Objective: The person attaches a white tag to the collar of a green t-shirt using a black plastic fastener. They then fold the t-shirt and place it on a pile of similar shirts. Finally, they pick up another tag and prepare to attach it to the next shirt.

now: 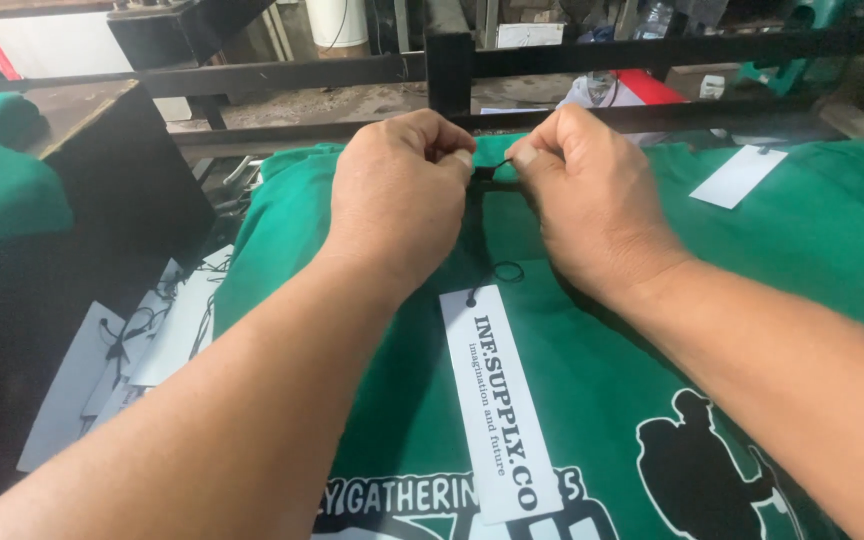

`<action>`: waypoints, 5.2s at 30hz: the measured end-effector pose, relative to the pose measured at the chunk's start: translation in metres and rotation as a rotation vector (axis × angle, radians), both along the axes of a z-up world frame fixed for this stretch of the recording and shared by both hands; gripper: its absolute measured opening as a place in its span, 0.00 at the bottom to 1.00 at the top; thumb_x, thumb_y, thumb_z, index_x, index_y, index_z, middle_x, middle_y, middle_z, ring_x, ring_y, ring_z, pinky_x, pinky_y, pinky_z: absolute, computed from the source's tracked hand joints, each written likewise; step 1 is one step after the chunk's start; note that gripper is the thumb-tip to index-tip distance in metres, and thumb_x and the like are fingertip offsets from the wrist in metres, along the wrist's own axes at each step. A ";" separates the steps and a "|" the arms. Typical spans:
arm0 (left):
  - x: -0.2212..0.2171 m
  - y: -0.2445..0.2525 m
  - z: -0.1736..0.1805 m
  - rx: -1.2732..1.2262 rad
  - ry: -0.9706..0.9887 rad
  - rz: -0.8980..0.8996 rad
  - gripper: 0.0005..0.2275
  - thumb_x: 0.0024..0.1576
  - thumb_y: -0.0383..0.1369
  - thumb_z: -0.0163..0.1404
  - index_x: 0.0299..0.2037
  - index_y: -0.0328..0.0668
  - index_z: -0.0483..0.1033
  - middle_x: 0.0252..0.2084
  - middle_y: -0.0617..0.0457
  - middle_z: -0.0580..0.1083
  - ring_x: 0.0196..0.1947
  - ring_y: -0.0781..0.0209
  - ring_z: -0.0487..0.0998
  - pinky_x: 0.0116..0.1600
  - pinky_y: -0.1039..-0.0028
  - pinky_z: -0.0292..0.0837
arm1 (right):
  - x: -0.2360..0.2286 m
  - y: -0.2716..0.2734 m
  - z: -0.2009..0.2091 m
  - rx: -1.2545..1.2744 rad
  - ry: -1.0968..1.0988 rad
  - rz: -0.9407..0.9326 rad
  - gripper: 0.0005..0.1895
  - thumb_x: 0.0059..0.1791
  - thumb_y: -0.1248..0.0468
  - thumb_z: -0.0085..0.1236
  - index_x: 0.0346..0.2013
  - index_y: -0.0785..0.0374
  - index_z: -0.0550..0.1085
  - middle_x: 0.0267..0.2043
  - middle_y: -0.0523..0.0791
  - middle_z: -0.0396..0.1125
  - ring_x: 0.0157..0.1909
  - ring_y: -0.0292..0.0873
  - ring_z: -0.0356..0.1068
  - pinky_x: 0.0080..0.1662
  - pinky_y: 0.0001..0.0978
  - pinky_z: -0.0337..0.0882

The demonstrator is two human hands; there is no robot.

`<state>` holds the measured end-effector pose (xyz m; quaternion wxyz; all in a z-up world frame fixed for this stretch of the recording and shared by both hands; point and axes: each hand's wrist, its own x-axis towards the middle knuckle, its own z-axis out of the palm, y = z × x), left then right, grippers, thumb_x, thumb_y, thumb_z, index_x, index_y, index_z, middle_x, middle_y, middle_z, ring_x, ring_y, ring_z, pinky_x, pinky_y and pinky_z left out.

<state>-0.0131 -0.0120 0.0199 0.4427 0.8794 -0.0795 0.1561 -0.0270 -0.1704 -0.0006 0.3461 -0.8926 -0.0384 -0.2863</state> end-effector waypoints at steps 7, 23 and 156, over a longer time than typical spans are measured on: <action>0.031 -0.004 0.025 0.405 0.042 0.107 0.24 0.48 0.26 0.47 0.52 0.65 0.83 0.52 0.52 0.78 0.54 0.43 0.75 0.51 0.54 0.75 | 0.000 -0.011 0.003 -0.021 -0.060 0.004 0.09 0.51 0.57 0.53 0.29 0.54 0.73 0.29 0.39 0.72 0.34 0.41 0.67 0.40 0.41 0.65; -0.001 -0.001 -0.005 0.533 -0.230 0.187 0.15 0.62 0.48 0.45 0.48 0.52 0.79 0.51 0.50 0.75 0.55 0.41 0.70 0.55 0.45 0.61 | -0.019 -0.032 0.013 0.124 0.078 -0.142 0.09 0.51 0.56 0.52 0.29 0.54 0.73 0.32 0.37 0.74 0.37 0.39 0.69 0.42 0.38 0.67; -0.216 -0.015 0.025 -0.994 0.574 -0.119 0.14 0.64 0.34 0.42 0.47 0.32 0.78 0.39 0.37 0.82 0.34 0.48 0.79 0.41 0.64 0.74 | -0.156 -0.026 0.048 1.161 0.363 0.027 0.13 0.56 0.56 0.47 0.48 0.60 0.72 0.50 0.50 0.74 0.51 0.50 0.73 0.54 0.51 0.74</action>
